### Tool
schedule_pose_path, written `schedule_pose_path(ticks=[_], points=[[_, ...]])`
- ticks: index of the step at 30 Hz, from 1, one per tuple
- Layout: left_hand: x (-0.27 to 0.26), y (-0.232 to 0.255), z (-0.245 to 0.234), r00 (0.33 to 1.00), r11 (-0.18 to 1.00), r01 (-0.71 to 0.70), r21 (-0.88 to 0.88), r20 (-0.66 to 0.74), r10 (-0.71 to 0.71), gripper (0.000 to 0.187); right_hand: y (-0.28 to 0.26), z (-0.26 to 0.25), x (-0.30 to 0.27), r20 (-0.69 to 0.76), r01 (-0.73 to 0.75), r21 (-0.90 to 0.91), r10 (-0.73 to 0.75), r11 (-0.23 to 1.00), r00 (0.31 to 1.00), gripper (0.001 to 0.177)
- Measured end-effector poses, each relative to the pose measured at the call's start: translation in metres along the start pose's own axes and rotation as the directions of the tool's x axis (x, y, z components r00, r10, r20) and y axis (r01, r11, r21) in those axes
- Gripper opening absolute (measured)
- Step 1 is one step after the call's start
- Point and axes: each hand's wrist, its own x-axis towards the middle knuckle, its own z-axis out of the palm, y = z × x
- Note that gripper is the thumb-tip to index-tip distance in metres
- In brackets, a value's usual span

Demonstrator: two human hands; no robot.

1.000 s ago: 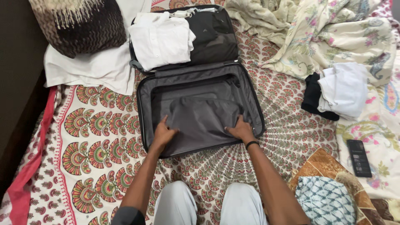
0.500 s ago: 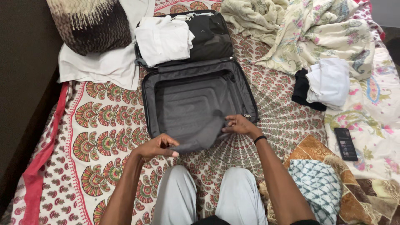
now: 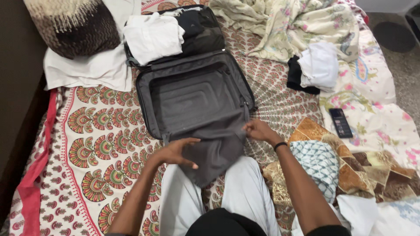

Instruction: The person packs a suitcase on a bed by folding and placing clothing and patterned fabric items into the main compartment.

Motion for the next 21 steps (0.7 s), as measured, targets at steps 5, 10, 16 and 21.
schedule_pose_path(ticks=[5,10,16,21], points=[[0.025,-0.017,0.042,0.998,0.998,-0.036,0.057,-0.056,0.04,0.095,-0.069,-0.009,-0.019,-0.158,0.056,0.067,-0.045,0.996,0.986,0.041],[0.047,-0.005,0.042,0.994,0.998,-0.042,-0.047,-0.103,0.037,0.081,-0.055,-0.037,-0.058,-0.25,-0.085,0.12,0.113,0.989,0.962,0.039],[0.106,0.053,0.041,0.958,0.981,-0.162,-0.106,-0.257,0.131,0.076,-0.006,-0.102,-0.143,-0.357,-0.252,-0.307,0.134,0.918,0.924,0.077],[0.138,0.111,0.059,0.93,0.947,-0.306,-0.101,-0.246,0.274,0.076,0.019,-0.082,-0.208,-0.051,-0.352,-0.836,0.579,0.421,0.814,0.099]])
